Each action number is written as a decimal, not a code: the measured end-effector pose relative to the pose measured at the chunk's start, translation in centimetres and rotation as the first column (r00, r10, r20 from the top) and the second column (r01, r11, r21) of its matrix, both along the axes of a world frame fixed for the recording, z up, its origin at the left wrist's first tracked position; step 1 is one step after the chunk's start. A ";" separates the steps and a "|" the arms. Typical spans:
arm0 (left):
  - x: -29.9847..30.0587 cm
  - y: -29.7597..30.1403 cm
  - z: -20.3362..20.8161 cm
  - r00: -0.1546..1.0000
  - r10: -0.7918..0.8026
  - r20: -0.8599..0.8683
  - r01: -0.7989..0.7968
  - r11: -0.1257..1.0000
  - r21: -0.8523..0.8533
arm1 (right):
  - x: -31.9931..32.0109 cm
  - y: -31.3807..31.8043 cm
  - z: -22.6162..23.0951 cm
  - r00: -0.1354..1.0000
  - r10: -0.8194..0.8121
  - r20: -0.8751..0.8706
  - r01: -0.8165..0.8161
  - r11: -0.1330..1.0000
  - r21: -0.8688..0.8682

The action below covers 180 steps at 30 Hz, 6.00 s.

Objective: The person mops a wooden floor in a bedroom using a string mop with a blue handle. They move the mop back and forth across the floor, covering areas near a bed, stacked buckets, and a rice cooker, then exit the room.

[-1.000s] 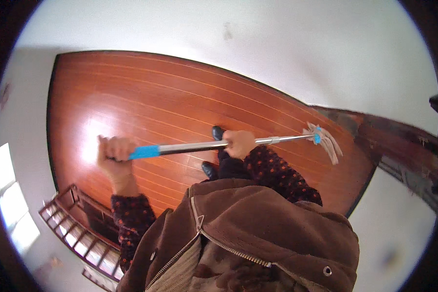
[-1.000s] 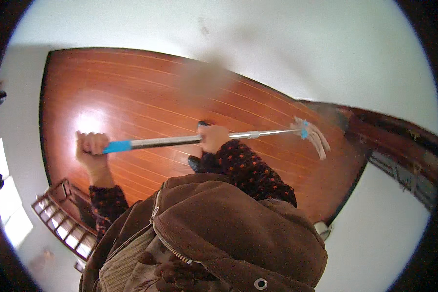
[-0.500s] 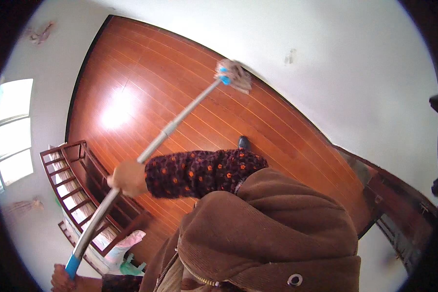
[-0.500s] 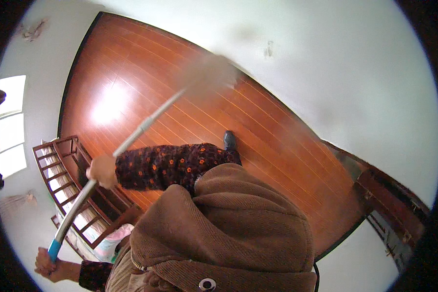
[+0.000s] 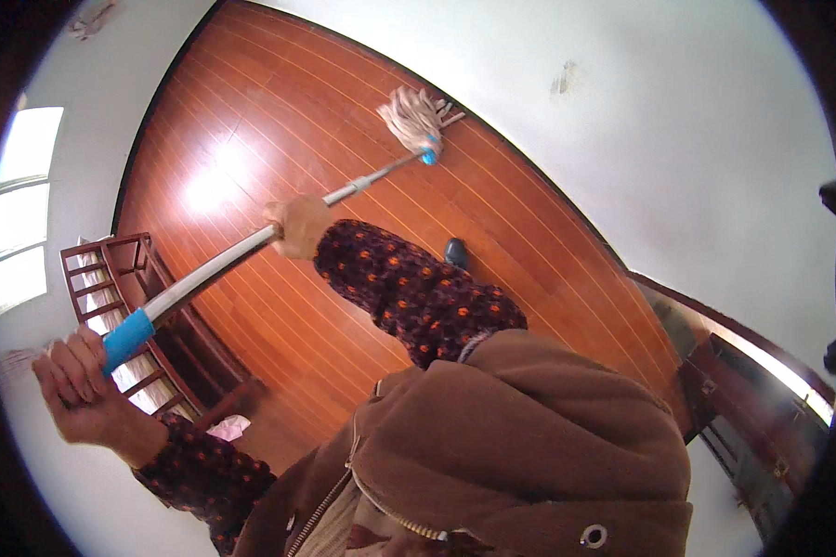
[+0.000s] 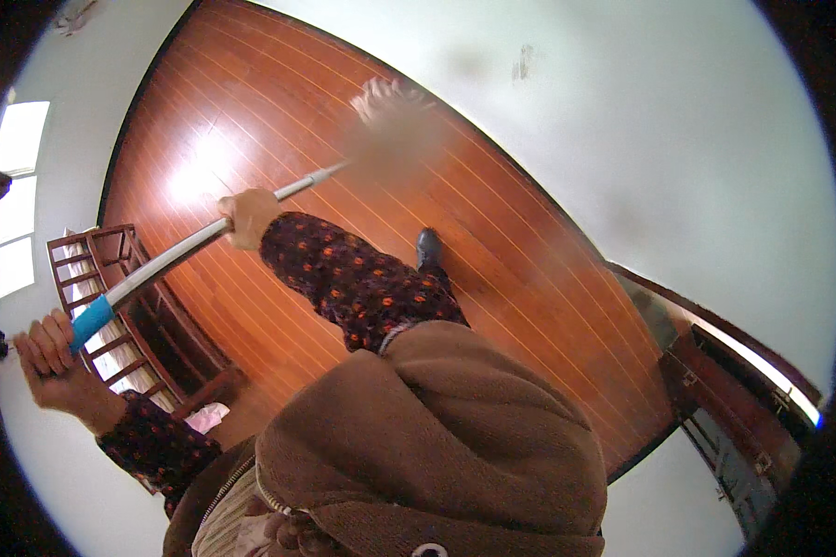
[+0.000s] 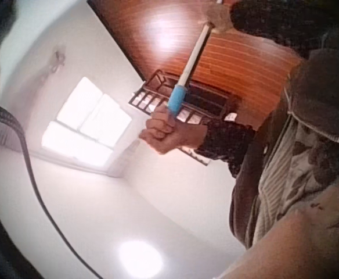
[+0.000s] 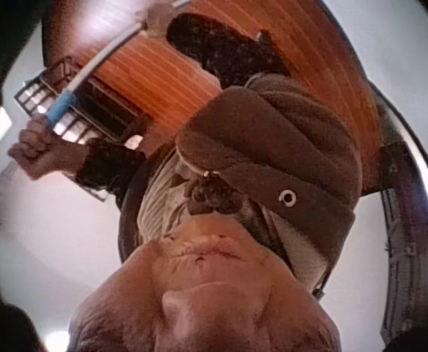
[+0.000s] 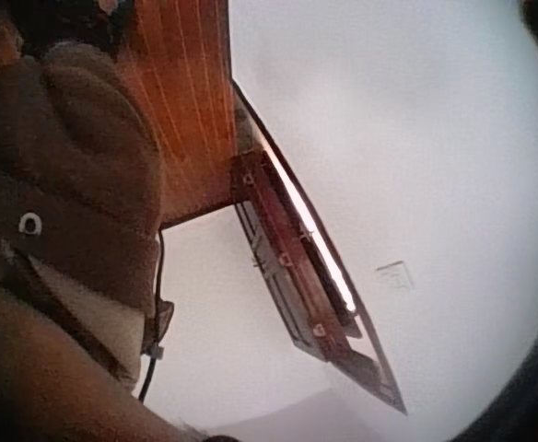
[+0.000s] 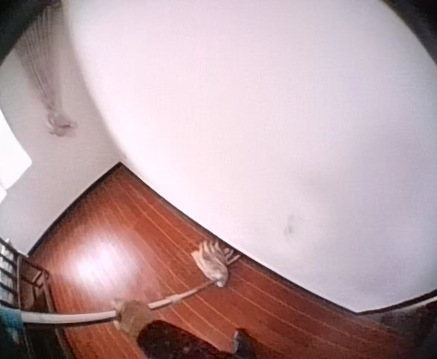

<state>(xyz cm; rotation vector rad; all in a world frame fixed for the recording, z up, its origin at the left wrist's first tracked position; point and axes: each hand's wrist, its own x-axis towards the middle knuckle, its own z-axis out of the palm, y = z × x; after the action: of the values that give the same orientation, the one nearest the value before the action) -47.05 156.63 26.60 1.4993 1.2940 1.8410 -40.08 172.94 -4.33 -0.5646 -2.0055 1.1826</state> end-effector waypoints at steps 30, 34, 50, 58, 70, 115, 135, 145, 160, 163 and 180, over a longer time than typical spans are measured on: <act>-28.3 -16.0 3.8 0.819 0.430 0.379 -0.492 0.867 0.079 | -22.7 -4.9 10.9 0.619 0.693 0.369 -0.749 0.663 0.012; -27.3 -13.2 1.9 0.784 0.594 0.179 -0.619 0.769 0.158 | -30.9 -1.9 9.0 0.837 0.539 0.094 -0.539 0.782 0.311; -22.4 -11.1 -0.9 0.674 0.733 0.090 -0.733 0.679 -0.039 | -36.9 -6.5 4.4 0.640 0.563 0.523 -0.698 0.710 0.090; -18.6 -27.0 8.0 0.559 0.823 0.100 -0.816 0.567 -0.113 | -24.0 -24.3 9.2 0.601 0.753 0.267 -0.769 0.636 -0.064; -32.2 -38.1 2.5 0.602 0.624 0.499 -0.641 0.750 -0.165 | -22.8 -30.1 10.4 0.541 0.798 0.266 -0.771 0.597 -0.223; -75.9 -26.5 -5.0 0.517 0.561 0.647 -0.300 0.826 -0.477 | -52.5 -29.1 1.2 0.285 0.670 0.685 -0.502 0.713 -0.489; -100.0 -11.6 5.5 0.773 0.488 0.404 -0.590 0.788 0.176 | -108.1 5.7 14.4 0.899 0.383 0.210 -0.436 0.745 0.505; -114.3 16.5 -2.9 0.698 0.701 0.145 -0.699 0.711 -0.073 | -126.9 18.8 9.6 0.853 0.177 0.492 -0.324 0.917 0.231; -125.6 13.2 5.8 0.750 0.451 0.484 -0.294 0.883 -0.367 | -117.8 10.0 12.1 0.907 0.156 0.392 -0.179 0.984 0.024; -125.1 14.5 3.6 0.835 0.343 0.429 -0.234 0.929 -0.287 | -115.5 11.8 9.8 0.953 -0.032 0.302 -0.024 0.984 0.179; -140.5 38.4 5.0 0.913 0.188 0.363 -0.139 0.978 -0.158 | -128.2 37.3 6.2 0.724 -0.206 0.658 0.128 0.978 0.165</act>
<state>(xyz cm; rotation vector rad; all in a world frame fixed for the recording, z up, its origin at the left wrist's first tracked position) -187.60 195.00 31.58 0.9325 1.3466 1.9845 -168.26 210.29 1.82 -1.2330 -2.5244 0.7999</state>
